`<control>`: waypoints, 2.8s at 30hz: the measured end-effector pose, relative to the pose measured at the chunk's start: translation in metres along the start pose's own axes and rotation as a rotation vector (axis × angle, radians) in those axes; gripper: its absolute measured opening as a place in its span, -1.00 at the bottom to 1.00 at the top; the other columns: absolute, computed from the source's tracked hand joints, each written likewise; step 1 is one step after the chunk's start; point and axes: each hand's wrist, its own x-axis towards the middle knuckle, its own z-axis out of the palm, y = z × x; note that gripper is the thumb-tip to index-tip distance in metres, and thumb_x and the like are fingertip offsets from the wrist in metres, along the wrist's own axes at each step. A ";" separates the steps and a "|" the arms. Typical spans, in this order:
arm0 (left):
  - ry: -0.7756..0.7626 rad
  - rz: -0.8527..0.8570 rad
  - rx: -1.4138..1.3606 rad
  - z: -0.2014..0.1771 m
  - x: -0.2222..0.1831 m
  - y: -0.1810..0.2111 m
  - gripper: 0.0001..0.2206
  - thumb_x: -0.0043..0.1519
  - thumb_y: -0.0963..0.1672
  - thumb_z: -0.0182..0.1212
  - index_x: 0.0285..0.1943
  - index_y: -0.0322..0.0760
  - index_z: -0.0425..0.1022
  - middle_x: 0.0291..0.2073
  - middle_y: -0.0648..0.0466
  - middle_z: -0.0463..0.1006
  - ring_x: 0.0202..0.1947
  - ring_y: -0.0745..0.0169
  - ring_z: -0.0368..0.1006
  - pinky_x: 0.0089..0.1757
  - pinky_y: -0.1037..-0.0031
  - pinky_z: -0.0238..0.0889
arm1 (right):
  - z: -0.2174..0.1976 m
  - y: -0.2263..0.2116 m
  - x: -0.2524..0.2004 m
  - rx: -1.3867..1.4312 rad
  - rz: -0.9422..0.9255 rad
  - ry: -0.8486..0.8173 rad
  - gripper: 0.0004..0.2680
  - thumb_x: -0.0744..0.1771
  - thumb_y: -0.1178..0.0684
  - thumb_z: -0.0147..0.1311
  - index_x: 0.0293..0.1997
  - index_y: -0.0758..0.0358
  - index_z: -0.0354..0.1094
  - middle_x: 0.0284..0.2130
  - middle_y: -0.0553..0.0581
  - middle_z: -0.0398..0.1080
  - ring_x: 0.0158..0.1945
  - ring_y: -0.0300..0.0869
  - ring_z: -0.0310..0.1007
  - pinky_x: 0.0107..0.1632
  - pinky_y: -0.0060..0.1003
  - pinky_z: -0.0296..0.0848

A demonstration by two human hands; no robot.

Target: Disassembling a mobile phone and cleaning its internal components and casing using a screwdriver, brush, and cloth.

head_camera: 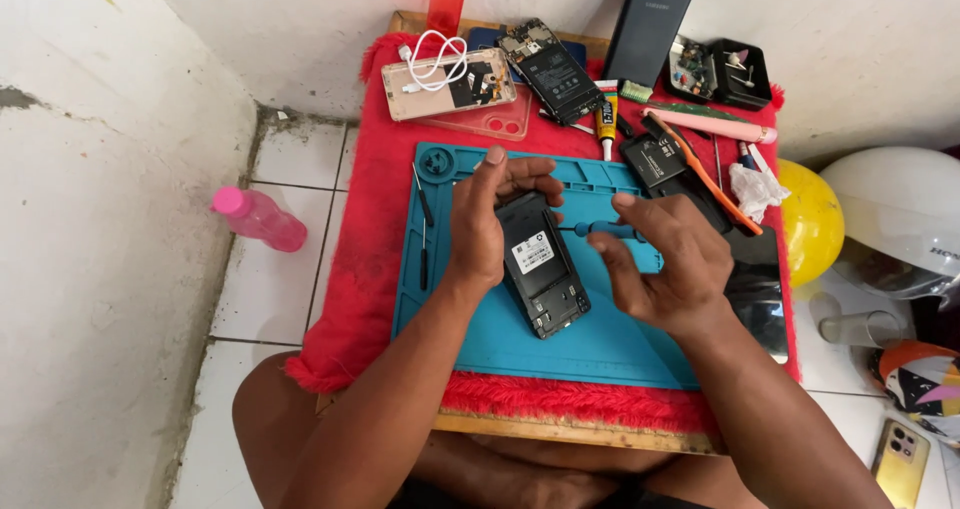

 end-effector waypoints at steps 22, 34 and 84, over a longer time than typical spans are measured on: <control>0.023 -0.042 -0.123 -0.004 -0.003 -0.005 -0.16 0.43 0.28 -0.36 0.12 -0.52 0.61 -0.22 -0.30 0.69 -0.21 -0.07 0.68 -0.13 0.13 0.66 | 0.009 -0.017 0.011 0.083 -0.041 0.106 -0.61 0.33 0.52 0.14 0.30 0.44 0.29 -0.32 0.28 0.60 -0.59 -0.19 0.31 -0.40 -0.30 0.44; 0.196 -0.306 -0.083 0.010 0.004 0.012 -0.70 0.29 -0.07 0.24 -0.06 -0.51 0.61 -0.39 -0.08 0.62 -0.43 0.20 0.55 -0.39 0.35 0.53 | -0.046 0.031 0.000 0.039 0.609 0.036 -0.77 0.48 0.37 -0.06 0.30 0.41 0.07 -0.10 0.32 0.40 -0.24 -0.13 0.34 -0.12 -0.32 0.40; 0.188 -0.418 -0.051 0.011 0.005 0.030 -0.75 0.30 -0.13 0.16 -0.07 -0.51 0.60 -0.40 -0.11 0.61 -0.45 0.19 0.54 -0.41 0.36 0.51 | -0.067 0.062 0.001 0.178 0.732 0.092 -0.76 0.50 0.36 -0.21 0.36 0.40 0.05 -0.25 0.24 0.35 -0.23 -0.07 0.44 -0.11 -0.27 0.45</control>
